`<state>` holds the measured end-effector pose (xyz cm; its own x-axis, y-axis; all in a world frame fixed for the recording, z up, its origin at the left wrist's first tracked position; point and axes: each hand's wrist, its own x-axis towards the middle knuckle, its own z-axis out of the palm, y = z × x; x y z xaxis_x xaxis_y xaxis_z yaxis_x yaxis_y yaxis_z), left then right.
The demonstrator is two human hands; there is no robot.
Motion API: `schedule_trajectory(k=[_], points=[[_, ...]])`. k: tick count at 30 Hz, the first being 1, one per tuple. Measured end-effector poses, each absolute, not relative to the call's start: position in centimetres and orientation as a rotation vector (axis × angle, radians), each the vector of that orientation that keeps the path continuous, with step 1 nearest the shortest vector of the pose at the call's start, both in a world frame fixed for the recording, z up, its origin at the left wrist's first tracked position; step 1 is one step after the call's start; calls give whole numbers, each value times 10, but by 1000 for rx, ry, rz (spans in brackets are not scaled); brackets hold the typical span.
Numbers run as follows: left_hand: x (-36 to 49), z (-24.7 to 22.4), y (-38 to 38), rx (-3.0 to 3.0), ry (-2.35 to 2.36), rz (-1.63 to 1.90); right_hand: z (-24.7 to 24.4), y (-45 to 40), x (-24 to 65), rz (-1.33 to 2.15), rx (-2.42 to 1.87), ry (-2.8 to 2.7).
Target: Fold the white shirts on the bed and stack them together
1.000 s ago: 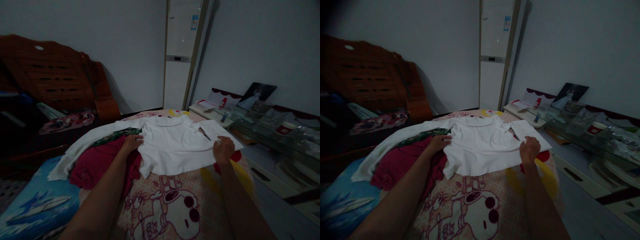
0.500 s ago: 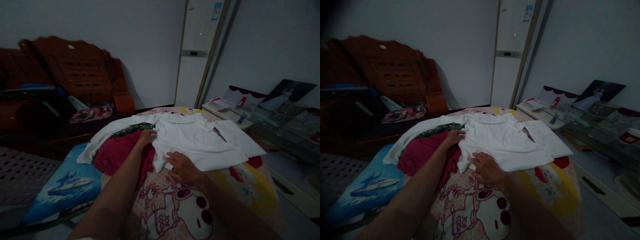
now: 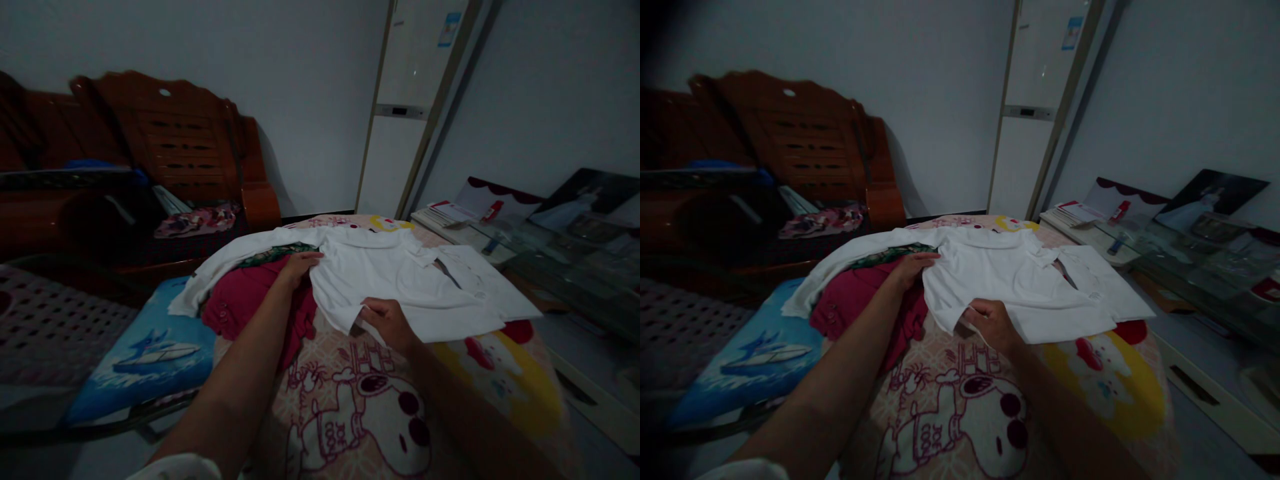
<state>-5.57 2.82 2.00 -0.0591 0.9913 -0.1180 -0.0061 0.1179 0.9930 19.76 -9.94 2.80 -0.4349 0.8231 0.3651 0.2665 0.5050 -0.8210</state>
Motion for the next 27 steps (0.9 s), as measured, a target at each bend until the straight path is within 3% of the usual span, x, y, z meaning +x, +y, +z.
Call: schedule_trajectory(k=[4, 10, 13, 15, 21, 27], points=[[-57, 21, 26, 1002, 1311, 1181, 22, -105, 193, 998, -961, -2009], [-57, 24, 25, 962, 1329, 1182, 18, -123, 171, 134, -903, -2502], [-57, 26, 24, 951, 1342, 1187, 24, -128, 161, -66, -818, -2566], [-57, 27, 23, 941, 1340, 1191, 26, -127, 158, 25, -773, -2509], [-53, 26, 24, 895, 1326, 1218, 28, -119, 165, 745, -1110, -1909], [-49, 27, 25, 834, 1337, 1257, 32, -126, 164, 934, -977, -2009]])
